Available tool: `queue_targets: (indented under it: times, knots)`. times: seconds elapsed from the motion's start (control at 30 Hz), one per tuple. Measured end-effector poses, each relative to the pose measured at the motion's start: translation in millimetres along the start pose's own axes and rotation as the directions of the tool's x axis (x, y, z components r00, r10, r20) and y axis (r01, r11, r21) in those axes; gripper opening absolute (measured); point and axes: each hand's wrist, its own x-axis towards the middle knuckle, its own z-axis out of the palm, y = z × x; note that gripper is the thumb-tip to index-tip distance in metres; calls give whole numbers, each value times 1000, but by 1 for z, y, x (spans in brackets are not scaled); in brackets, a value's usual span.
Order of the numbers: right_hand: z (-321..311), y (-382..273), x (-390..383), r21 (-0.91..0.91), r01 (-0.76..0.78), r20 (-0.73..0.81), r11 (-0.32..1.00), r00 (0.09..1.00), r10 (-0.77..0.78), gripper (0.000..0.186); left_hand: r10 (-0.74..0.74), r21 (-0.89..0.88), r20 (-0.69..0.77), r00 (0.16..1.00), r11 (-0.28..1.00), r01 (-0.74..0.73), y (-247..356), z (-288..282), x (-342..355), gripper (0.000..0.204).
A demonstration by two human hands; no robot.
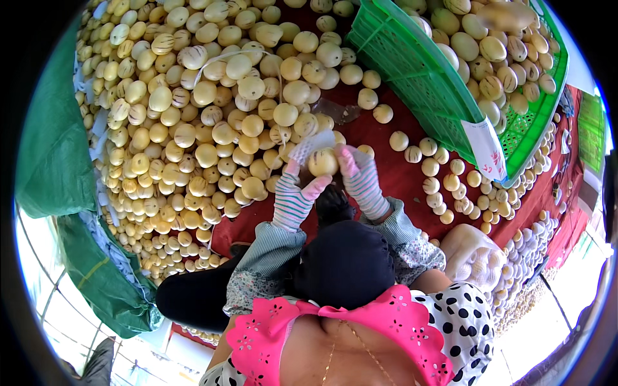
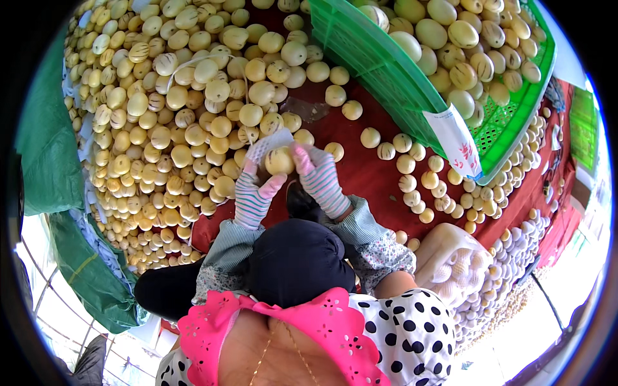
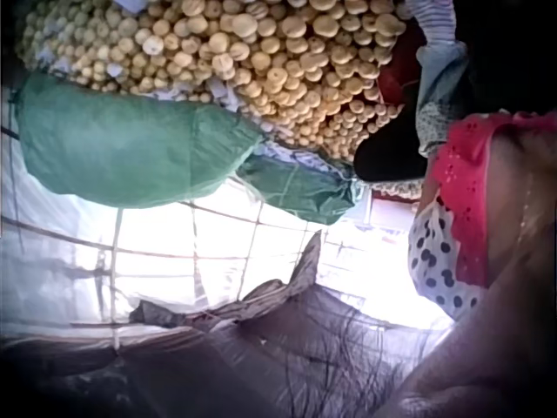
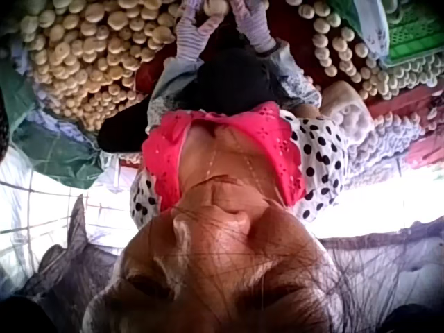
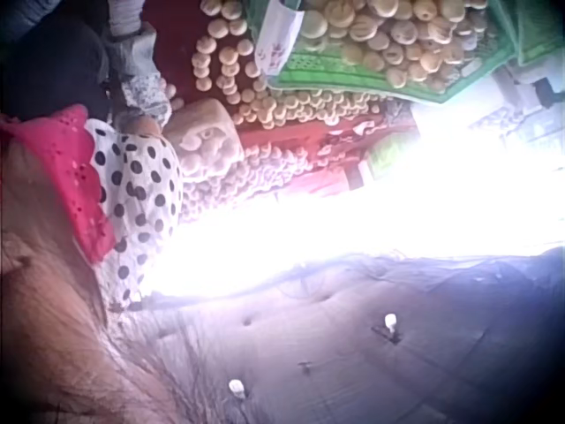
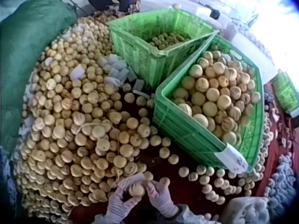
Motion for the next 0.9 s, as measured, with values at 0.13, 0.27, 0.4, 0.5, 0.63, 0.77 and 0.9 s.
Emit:
queue_targets:
  times: [0.13,0.27,0.4,0.5,0.63,0.77,0.9]
  knots:
    - [-11,-7,1,265,-226,-29,937,970,242,38,-244,-329,129,961,904,274,0,-10,-6,64]
    - [-6,2,0,602,-425,505,676,859,90,63,-355,-527,242,903,734,429,-5,-11,-10,78]
    - [-6,-3,8,559,-561,644,611,758,107,57,-304,-445,344,888,780,439,17,-16,-6,86]
    - [-4,-21,19,120,-187,272,975,951,149,17,-305,-238,109,946,916,323,19,-27,-1,64]
    - [11,-30,18,-252,418,206,873,904,-374,21,-53,119,-175,983,990,75,-8,-30,7,61]
    - [26,-52,33,-102,238,360,966,914,-188,21,115,-2,-171,979,993,-117,4,-31,12,79]
    - [50,-74,95,77,106,485,991,865,-130,38,56,-46,-265,963,996,-71,12,-46,12,75]
